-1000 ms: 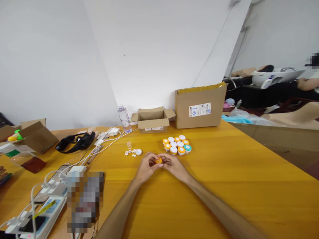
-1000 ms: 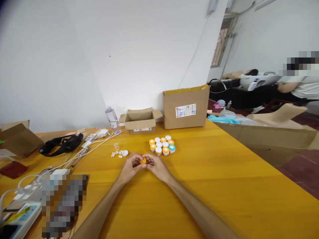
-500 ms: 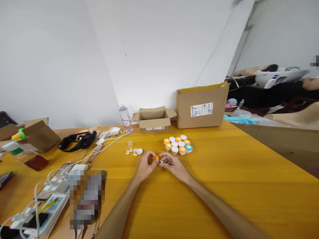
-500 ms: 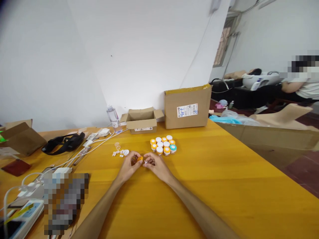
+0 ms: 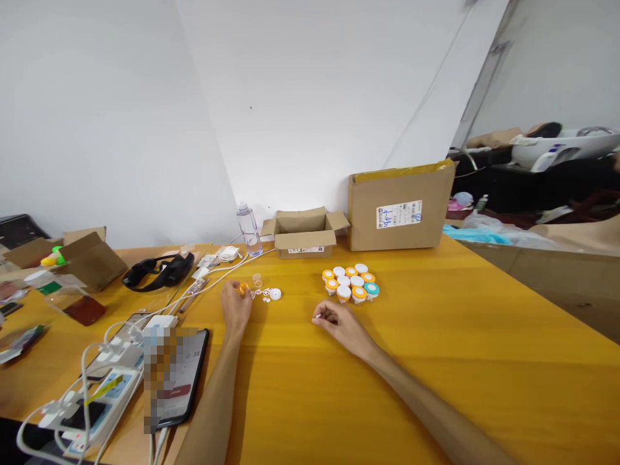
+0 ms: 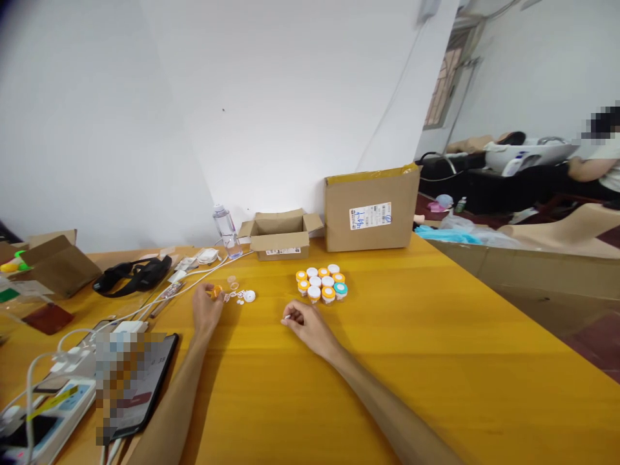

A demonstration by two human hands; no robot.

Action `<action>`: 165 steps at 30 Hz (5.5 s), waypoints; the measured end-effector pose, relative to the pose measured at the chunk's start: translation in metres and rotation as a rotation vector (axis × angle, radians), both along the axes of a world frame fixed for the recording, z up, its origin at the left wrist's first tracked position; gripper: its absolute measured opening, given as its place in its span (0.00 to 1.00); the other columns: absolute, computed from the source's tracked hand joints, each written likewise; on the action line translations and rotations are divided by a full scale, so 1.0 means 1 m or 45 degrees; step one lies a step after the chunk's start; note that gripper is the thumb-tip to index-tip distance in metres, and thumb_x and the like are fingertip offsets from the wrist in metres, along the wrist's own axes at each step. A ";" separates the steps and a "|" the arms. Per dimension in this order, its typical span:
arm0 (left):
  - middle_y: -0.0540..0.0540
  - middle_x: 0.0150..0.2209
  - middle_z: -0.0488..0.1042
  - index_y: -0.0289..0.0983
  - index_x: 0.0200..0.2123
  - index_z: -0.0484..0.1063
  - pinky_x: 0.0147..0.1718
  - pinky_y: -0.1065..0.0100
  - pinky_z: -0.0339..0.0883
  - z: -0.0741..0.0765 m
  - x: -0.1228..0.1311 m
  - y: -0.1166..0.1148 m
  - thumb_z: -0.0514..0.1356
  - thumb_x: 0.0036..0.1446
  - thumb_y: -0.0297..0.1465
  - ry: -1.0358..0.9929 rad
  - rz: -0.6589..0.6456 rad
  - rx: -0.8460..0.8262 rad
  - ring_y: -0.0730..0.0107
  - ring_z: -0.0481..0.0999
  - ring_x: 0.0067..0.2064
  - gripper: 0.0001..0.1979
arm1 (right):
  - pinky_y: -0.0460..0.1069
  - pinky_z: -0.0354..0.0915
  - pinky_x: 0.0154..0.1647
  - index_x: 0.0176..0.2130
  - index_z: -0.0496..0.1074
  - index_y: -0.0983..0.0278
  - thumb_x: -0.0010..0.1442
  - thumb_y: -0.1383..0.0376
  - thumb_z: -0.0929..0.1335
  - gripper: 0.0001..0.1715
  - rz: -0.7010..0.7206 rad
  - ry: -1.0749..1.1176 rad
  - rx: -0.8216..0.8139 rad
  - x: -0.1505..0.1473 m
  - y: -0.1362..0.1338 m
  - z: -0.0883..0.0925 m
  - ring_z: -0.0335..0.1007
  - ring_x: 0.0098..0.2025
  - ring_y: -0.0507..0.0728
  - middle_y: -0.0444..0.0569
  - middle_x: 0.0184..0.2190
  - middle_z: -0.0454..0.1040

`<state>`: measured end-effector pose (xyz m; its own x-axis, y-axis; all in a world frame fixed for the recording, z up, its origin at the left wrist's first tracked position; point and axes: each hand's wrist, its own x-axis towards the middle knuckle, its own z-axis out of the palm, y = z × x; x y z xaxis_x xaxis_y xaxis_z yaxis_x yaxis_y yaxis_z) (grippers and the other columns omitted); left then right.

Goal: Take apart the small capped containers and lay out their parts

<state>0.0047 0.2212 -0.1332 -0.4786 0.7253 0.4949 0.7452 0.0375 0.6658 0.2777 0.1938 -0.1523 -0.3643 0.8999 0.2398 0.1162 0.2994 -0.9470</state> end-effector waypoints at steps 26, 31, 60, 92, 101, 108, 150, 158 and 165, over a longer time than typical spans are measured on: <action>0.42 0.46 0.73 0.42 0.36 0.73 0.50 0.53 0.63 0.005 0.019 -0.005 0.56 0.50 0.20 0.247 -0.185 0.027 0.51 0.70 0.49 0.13 | 0.52 0.70 0.42 0.33 0.66 0.59 0.52 0.70 0.67 0.07 0.055 0.000 0.038 -0.030 0.012 0.000 0.74 0.38 0.56 0.44 0.33 0.76; 0.44 0.37 0.74 0.43 0.36 0.73 0.49 0.57 0.63 0.016 0.047 -0.018 0.54 0.59 0.26 0.310 -0.628 0.094 0.56 0.71 0.45 0.09 | 0.53 0.71 0.44 0.38 0.66 0.59 0.50 0.73 0.67 0.14 0.008 0.049 0.008 -0.049 0.033 -0.004 0.75 0.39 0.56 0.45 0.35 0.76; 0.47 0.33 0.72 0.41 0.31 0.66 0.44 0.62 0.65 0.008 0.064 -0.025 0.51 0.61 0.25 0.529 -1.076 -0.126 0.63 0.71 0.40 0.08 | 0.51 0.70 0.45 0.39 0.65 0.58 0.49 0.77 0.63 0.19 -0.017 -0.061 0.184 -0.048 0.028 -0.007 0.75 0.39 0.54 0.43 0.34 0.77; 0.44 0.42 0.71 0.41 0.27 0.72 0.48 0.55 0.63 0.011 0.019 -0.010 0.58 0.54 0.24 0.314 -0.587 -0.232 0.58 0.68 0.47 0.07 | 0.50 0.69 0.41 0.31 0.72 0.59 0.55 0.75 0.66 0.11 -0.120 -0.323 0.348 -0.045 0.026 -0.003 0.72 0.36 0.54 0.45 0.34 0.75; 0.44 0.44 0.71 0.41 0.27 0.72 0.47 0.55 0.62 0.011 0.016 -0.013 0.58 0.56 0.29 0.386 -0.575 -0.362 0.56 0.67 0.47 0.06 | 0.50 0.67 0.43 0.33 0.74 0.59 0.57 0.75 0.66 0.12 -0.139 -0.375 0.381 -0.045 0.024 -0.003 0.72 0.38 0.54 0.45 0.35 0.74; 0.45 0.43 0.72 0.41 0.27 0.71 0.46 0.57 0.61 0.015 0.015 -0.018 0.58 0.56 0.26 0.455 -0.578 -0.419 0.58 0.67 0.46 0.06 | 0.50 0.67 0.44 0.33 0.74 0.59 0.57 0.75 0.66 0.12 -0.131 -0.387 0.394 -0.045 0.024 -0.001 0.72 0.40 0.55 0.45 0.35 0.75; 0.43 0.42 0.70 0.42 0.31 0.69 0.46 0.55 0.64 0.007 0.014 -0.014 0.57 0.54 0.23 0.478 -0.499 -0.251 0.54 0.69 0.46 0.07 | 0.54 0.65 0.47 0.39 0.70 0.60 0.59 0.70 0.68 0.07 -0.206 -0.709 0.678 -0.087 0.034 0.004 0.69 0.45 0.59 0.51 0.44 0.69; 0.43 0.43 0.69 0.42 0.35 0.73 0.43 0.57 0.64 0.007 0.018 -0.015 0.58 0.55 0.24 0.467 -0.490 -0.272 0.55 0.69 0.47 0.07 | 0.53 0.64 0.47 0.45 0.69 0.57 0.61 0.75 0.64 0.16 -0.153 -0.858 0.803 -0.091 0.030 0.011 0.68 0.46 0.58 0.51 0.46 0.69; 0.43 0.42 0.69 0.41 0.33 0.74 0.41 0.61 0.65 -0.001 0.014 -0.010 0.58 0.56 0.26 0.463 -0.458 -0.244 0.59 0.69 0.46 0.06 | 0.53 0.65 0.48 0.45 0.69 0.61 0.64 0.71 0.63 0.11 -0.200 -1.102 0.774 -0.093 0.028 0.024 0.68 0.48 0.59 0.53 0.46 0.70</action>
